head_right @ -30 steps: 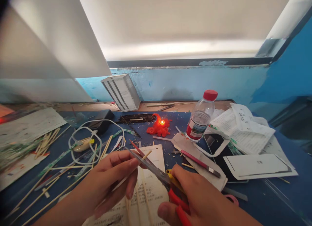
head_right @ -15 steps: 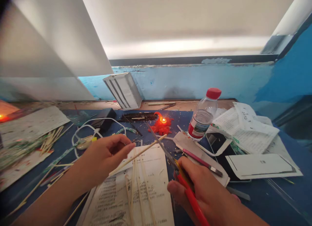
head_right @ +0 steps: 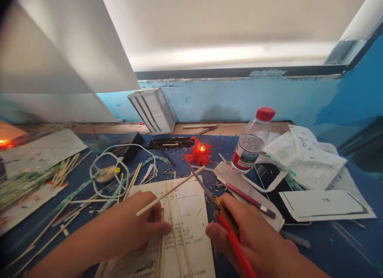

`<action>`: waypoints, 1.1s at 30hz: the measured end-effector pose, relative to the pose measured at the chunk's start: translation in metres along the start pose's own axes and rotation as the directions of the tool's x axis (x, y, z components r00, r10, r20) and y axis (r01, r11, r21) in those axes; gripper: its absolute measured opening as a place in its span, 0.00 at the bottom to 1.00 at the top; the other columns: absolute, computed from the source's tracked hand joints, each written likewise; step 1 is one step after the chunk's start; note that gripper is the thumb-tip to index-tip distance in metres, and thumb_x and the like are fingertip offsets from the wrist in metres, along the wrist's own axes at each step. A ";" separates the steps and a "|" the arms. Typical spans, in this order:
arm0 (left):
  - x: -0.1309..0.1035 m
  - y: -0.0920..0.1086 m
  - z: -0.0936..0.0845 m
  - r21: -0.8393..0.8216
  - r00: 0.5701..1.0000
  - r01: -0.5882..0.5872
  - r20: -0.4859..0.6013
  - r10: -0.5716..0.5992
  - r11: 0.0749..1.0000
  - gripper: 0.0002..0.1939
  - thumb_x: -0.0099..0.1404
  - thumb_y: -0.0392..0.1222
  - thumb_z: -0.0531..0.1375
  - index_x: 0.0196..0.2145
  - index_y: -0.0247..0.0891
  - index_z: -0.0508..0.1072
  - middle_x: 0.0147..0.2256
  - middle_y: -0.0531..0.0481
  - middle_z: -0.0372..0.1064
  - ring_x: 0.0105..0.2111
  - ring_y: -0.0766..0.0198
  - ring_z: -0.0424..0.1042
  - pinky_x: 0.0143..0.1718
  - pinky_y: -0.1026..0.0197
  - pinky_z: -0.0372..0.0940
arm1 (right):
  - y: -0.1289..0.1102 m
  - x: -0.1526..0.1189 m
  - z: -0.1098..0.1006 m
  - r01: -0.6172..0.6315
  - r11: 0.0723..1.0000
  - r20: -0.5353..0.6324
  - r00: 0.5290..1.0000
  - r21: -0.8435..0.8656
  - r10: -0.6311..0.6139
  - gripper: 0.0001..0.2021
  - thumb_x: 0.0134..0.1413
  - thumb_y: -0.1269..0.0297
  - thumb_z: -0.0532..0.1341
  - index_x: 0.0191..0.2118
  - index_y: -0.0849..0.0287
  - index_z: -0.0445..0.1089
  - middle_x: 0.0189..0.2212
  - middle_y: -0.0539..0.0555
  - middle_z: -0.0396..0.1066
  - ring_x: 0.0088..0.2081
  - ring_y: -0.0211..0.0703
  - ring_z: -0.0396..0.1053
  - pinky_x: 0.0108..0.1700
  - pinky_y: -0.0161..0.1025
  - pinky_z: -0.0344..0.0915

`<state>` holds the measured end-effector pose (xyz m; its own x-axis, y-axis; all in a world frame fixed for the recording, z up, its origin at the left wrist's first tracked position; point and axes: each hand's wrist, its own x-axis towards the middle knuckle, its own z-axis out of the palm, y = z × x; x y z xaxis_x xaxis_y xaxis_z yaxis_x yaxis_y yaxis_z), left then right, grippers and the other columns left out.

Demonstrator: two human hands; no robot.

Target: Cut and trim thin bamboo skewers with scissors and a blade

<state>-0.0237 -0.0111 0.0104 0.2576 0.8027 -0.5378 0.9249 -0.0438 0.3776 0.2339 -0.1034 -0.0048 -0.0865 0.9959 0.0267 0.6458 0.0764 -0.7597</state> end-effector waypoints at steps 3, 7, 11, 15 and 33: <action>0.001 0.003 0.003 0.016 0.996 -0.028 -0.086 0.029 0.999 0.08 0.58 0.46 0.63 0.23 0.43 0.74 0.23 0.50 0.77 0.24 0.54 0.78 0.23 0.59 0.57 | 0.000 0.000 -0.001 -0.018 1.000 0.007 1.000 -0.001 0.018 0.22 0.62 0.37 0.59 0.32 0.50 0.73 0.22 0.51 0.72 0.22 0.47 0.70 0.20 0.39 0.68; 0.004 0.002 0.009 -0.017 0.995 0.015 -0.096 -0.016 1.000 0.07 0.59 0.45 0.61 0.25 0.43 0.75 0.25 0.49 0.78 0.24 0.55 0.77 0.21 0.60 0.56 | 0.003 -0.002 0.000 -0.036 0.999 0.010 0.999 0.002 0.036 0.20 0.63 0.38 0.60 0.35 0.49 0.75 0.22 0.51 0.74 0.21 0.47 0.70 0.19 0.39 0.68; 0.010 -0.001 0.021 0.024 0.987 -0.013 -0.162 0.016 1.000 0.09 0.58 0.47 0.62 0.23 0.43 0.73 0.24 0.49 0.77 0.24 0.55 0.76 0.22 0.59 0.56 | 0.007 -0.004 0.002 -0.038 0.999 0.010 0.999 0.026 0.037 0.18 0.62 0.40 0.61 0.38 0.48 0.76 0.23 0.51 0.75 0.22 0.48 0.71 0.20 0.39 0.70; 0.010 0.004 0.024 0.048 0.976 -0.071 -0.204 0.079 0.996 0.09 0.59 0.42 0.57 0.22 0.43 0.71 0.23 0.50 0.76 0.24 0.57 0.75 0.23 0.59 0.55 | 0.005 -0.004 -0.001 -0.064 0.997 0.024 0.998 0.030 0.064 0.19 0.63 0.39 0.59 0.39 0.47 0.76 0.23 0.51 0.75 0.22 0.48 0.72 0.19 0.38 0.69; -0.009 0.022 0.025 0.340 0.982 -0.027 -0.165 0.088 0.940 0.23 0.72 0.41 0.47 0.37 0.35 0.81 0.36 0.33 0.83 0.37 0.40 0.83 0.38 0.45 0.73 | 0.000 -0.004 -0.003 -0.124 0.987 0.031 0.992 0.097 0.122 0.22 0.63 0.37 0.58 0.37 0.50 0.75 0.24 0.51 0.75 0.23 0.47 0.72 0.25 0.38 0.74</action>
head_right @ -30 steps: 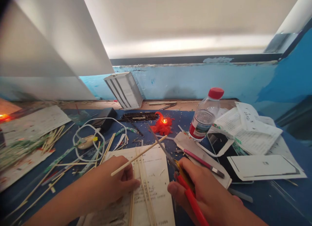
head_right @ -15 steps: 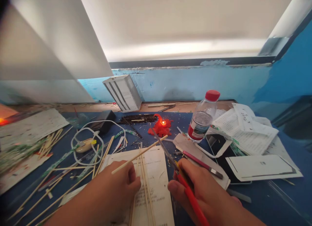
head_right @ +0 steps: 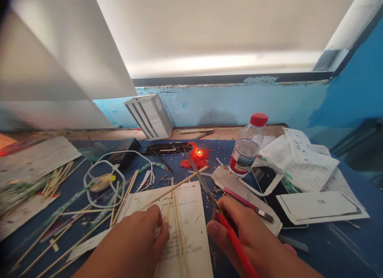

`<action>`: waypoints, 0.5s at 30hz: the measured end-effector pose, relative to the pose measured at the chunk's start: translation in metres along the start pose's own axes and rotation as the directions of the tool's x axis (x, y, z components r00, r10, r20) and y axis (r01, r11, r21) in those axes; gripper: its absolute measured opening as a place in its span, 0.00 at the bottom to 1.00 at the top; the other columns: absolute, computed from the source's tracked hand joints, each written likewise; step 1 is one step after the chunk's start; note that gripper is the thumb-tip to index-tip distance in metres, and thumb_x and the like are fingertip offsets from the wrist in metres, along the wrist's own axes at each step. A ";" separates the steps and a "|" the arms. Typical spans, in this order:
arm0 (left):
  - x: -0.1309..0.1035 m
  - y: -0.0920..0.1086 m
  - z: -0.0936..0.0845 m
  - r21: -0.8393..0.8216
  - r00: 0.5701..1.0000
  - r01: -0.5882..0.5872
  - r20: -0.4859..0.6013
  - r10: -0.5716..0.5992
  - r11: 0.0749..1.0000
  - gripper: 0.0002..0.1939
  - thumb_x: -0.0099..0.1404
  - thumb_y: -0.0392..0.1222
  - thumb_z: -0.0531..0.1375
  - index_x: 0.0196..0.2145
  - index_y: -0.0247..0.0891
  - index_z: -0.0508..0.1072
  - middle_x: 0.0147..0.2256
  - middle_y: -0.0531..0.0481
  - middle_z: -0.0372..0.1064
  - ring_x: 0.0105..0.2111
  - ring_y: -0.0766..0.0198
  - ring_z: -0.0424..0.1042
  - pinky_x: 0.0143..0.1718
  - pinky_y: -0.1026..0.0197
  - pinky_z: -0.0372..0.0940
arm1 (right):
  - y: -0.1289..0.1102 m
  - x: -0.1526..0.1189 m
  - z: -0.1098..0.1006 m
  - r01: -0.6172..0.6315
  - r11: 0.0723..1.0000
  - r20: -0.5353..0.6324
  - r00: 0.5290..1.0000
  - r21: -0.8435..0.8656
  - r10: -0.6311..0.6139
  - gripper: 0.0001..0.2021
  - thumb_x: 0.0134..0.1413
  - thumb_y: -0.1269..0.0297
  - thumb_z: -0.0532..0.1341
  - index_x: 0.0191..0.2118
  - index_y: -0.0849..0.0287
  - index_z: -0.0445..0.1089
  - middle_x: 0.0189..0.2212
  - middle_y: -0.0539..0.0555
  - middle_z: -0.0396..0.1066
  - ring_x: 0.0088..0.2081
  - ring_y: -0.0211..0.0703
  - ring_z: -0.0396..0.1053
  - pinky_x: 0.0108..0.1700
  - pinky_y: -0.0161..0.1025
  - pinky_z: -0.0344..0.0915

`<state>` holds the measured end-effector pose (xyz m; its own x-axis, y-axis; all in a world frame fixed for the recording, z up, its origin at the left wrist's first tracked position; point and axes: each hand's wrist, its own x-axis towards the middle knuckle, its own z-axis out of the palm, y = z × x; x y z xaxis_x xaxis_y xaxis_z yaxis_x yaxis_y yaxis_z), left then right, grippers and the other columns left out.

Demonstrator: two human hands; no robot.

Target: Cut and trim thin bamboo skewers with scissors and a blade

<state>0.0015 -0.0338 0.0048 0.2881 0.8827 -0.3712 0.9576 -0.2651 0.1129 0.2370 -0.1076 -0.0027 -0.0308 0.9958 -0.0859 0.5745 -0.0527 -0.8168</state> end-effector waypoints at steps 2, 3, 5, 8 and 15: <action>-0.003 0.002 -0.001 0.015 0.999 -0.029 0.027 0.028 0.999 0.24 0.73 0.39 0.45 0.41 0.32 0.81 0.37 0.31 0.82 0.38 0.38 0.83 0.39 0.42 0.74 | -0.003 0.001 -0.001 0.029 0.999 0.005 1.000 -0.019 -0.029 0.21 0.64 0.38 0.59 0.36 0.50 0.75 0.25 0.51 0.75 0.23 0.47 0.72 0.24 0.37 0.74; -0.004 0.004 -0.001 0.029 0.998 -0.048 0.041 0.046 0.998 0.24 0.73 0.37 0.44 0.42 0.31 0.81 0.38 0.30 0.82 0.39 0.36 0.83 0.39 0.41 0.74 | -0.004 0.001 -0.002 0.040 0.999 0.009 0.999 -0.026 -0.040 0.20 0.64 0.38 0.59 0.36 0.50 0.75 0.24 0.51 0.75 0.23 0.46 0.72 0.22 0.37 0.73; -0.006 0.007 -0.001 0.062 0.993 -0.086 0.085 0.081 0.994 0.24 0.72 0.34 0.45 0.42 0.32 0.81 0.40 0.28 0.81 0.40 0.34 0.83 0.38 0.39 0.75 | -0.005 0.003 -0.002 0.055 0.998 0.006 0.998 -0.033 -0.055 0.20 0.63 0.39 0.60 0.36 0.49 0.75 0.23 0.51 0.74 0.22 0.47 0.71 0.19 0.37 0.71; -0.007 0.009 0.000 0.091 0.989 -0.111 0.108 0.101 0.990 0.23 0.71 0.32 0.46 0.40 0.32 0.82 0.40 0.28 0.81 0.40 0.34 0.83 0.38 0.40 0.75 | -0.005 0.004 -0.003 0.061 0.998 -0.010 0.998 -0.036 -0.061 0.19 0.63 0.39 0.60 0.36 0.49 0.76 0.22 0.50 0.74 0.21 0.47 0.71 0.18 0.37 0.69; -0.002 0.004 0.002 0.054 0.998 -0.058 0.031 0.056 0.997 0.20 0.71 0.34 0.48 0.45 0.34 0.80 0.40 0.30 0.83 0.40 0.36 0.83 0.40 0.42 0.73 | -0.005 0.003 -0.002 0.075 0.997 -0.028 0.997 -0.007 -0.075 0.20 0.62 0.39 0.62 0.33 0.50 0.73 0.23 0.50 0.74 0.23 0.46 0.72 0.22 0.37 0.72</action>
<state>0.0046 -0.0376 0.0043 0.3413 0.8541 -0.3924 0.9380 -0.3363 0.0839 0.2360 -0.1041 0.0023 -0.0504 0.9987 -0.0085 0.5767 0.0222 -0.8167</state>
